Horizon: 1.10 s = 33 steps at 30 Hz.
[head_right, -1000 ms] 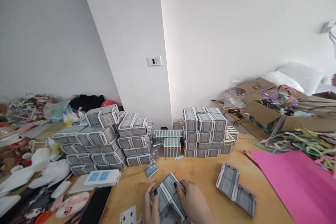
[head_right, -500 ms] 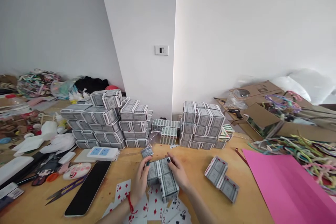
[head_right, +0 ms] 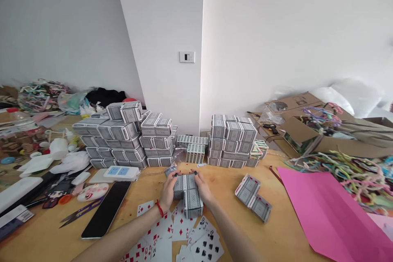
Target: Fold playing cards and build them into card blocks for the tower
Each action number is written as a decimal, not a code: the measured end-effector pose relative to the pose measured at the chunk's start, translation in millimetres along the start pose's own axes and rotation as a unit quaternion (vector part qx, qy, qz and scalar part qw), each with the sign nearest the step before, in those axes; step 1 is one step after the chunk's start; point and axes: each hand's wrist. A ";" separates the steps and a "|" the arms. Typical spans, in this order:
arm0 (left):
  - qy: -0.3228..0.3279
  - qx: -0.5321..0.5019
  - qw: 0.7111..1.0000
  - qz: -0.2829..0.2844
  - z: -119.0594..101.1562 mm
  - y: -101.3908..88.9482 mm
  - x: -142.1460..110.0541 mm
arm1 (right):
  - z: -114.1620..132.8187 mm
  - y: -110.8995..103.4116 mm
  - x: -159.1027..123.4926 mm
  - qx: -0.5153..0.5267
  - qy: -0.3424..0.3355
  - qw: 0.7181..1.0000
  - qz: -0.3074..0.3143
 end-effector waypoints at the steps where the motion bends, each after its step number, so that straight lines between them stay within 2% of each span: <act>1: -0.002 0.004 1.000 0.001 0.5 0.0 2.3 | -0.5 0.4 0.8 0.000 0.001 1.000 -0.005; 8: -0.011 0.050 0.999 0.015 1.2 1.5 11.5 | -3.1 2.4 3.5 -0.006 0.022 1.000 -0.017; 21: 0.031 0.066 0.995 0.075 -3.5 4.2 19.7 | -0.7 2.2 6.7 -0.032 0.021 0.999 -0.032; 28: 0.044 0.068 0.987 0.140 -26.7 5.6 40.2 | 2.3 5.0 5.5 -0.076 -0.002 0.993 -0.085; 33: 0.039 0.064 0.989 0.129 -42.7 -12.0 35.2 | 14.3 -18.6 -6.4 -0.102 -0.024 0.990 -0.100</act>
Point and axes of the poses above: each hand's wrist, its own x-axis towards the middle knuckle, its own y-axis out of the palm, z = x × y, and after that the axes turned 14 degrees about -x, right-handed
